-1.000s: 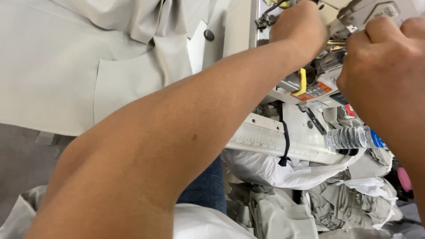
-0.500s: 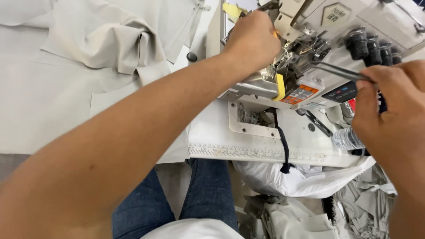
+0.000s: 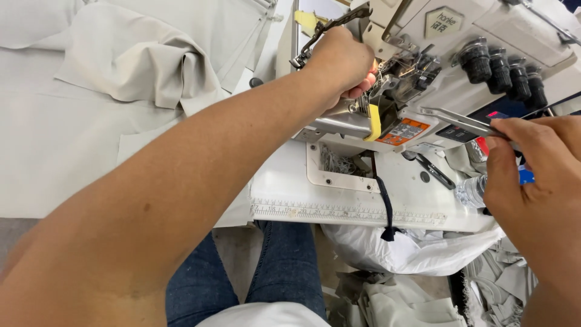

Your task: Adjusting and threading an industrial sewing machine using a precision tool

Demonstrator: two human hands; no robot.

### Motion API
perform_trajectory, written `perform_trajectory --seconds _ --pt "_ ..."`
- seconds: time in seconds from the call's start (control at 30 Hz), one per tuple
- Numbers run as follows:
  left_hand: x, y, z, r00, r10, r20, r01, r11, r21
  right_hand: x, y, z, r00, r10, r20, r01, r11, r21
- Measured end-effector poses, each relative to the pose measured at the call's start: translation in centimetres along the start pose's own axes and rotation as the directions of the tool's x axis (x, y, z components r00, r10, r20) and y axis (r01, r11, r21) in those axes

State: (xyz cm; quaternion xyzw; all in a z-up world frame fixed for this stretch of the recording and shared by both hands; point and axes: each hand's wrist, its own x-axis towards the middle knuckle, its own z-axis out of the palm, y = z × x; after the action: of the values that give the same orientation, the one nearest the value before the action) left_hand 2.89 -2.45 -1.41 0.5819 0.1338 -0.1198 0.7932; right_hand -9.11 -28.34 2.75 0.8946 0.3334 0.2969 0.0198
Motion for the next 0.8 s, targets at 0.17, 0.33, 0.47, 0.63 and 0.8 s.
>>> perform_trajectory --seconds 0.17,0.33,0.47,0.63,0.8 --pt "-0.8 0.0 -0.3 0.983 0.184 -0.016 -0.148 0.838 0.525 -0.8 -0.1 -0.3 0.999 0.033 -0.022 -0.032 0.998 0.053" --pt "-2.9 -0.4 -2.4 0.974 0.208 0.089 -0.209 0.676 0.706 -1.2 -0.8 -0.6 0.988 0.153 -0.012 -0.147 0.969 0.201" --pt "-10.0 -1.1 -3.0 0.974 0.051 0.221 -0.223 0.397 0.89 -1.1 -1.4 2.2 0.917 0.332 0.22 -0.395 0.691 0.606" --pt "-10.8 -6.3 -2.3 0.932 0.089 0.352 -0.359 0.367 0.858 0.4 -5.8 9.1 0.738 0.393 0.548 -0.537 -0.149 0.83" --pt "-11.7 -10.0 -2.3 0.811 0.271 0.519 -0.58 0.496 0.646 2.2 -8.5 11.3 0.695 0.466 0.547 -0.354 -0.44 0.825"
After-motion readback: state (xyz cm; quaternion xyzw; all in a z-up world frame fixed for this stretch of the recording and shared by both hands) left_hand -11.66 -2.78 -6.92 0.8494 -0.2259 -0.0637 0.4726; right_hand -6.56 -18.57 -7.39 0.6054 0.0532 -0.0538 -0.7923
